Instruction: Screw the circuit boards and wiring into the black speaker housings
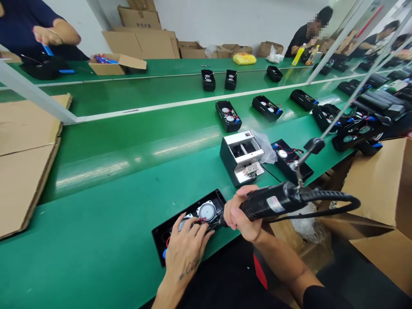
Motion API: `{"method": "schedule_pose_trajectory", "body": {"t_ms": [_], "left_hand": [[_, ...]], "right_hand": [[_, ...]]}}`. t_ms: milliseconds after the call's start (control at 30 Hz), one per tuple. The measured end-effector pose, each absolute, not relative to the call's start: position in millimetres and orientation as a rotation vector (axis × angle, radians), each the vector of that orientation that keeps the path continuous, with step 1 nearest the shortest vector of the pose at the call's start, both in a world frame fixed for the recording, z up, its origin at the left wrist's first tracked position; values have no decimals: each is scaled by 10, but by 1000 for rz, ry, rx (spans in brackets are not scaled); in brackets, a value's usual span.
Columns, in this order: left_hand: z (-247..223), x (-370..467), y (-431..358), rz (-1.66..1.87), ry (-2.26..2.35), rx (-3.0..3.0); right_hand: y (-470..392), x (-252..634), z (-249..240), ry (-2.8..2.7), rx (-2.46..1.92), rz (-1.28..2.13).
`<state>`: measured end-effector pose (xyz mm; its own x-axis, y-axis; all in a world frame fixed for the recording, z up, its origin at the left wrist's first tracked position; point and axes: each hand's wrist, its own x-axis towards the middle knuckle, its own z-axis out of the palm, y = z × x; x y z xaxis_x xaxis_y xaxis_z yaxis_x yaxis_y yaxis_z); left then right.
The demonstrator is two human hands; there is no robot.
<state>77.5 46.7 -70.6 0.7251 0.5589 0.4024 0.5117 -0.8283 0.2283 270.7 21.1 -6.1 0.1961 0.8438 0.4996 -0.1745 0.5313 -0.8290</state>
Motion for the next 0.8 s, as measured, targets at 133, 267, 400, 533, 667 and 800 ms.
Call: {"method": "schedule_pose_trajectory", "body": {"t_ms": [133,267,400,533,667,800], "left_hand": [[-691,776,471,700,868,2848],[-700,771,468,710,881,2821],[-724,752,463,707,870,2804],[-738,738,468,684,862,2816],[-735,723,469,694,848,2830],[-744,702,466,662,832,2828]], "right_hand": [[262,2612,-146,-1206,-800,749],[266,2578,-209,-1220,-938,675],[256,2562,-242,-1207,-965,673],[251,2550,-290,-1135,-1060,772],[234,2533,-298,-1192,-1052,789],[188,2535,-248,-1278,-1079,791]]}}
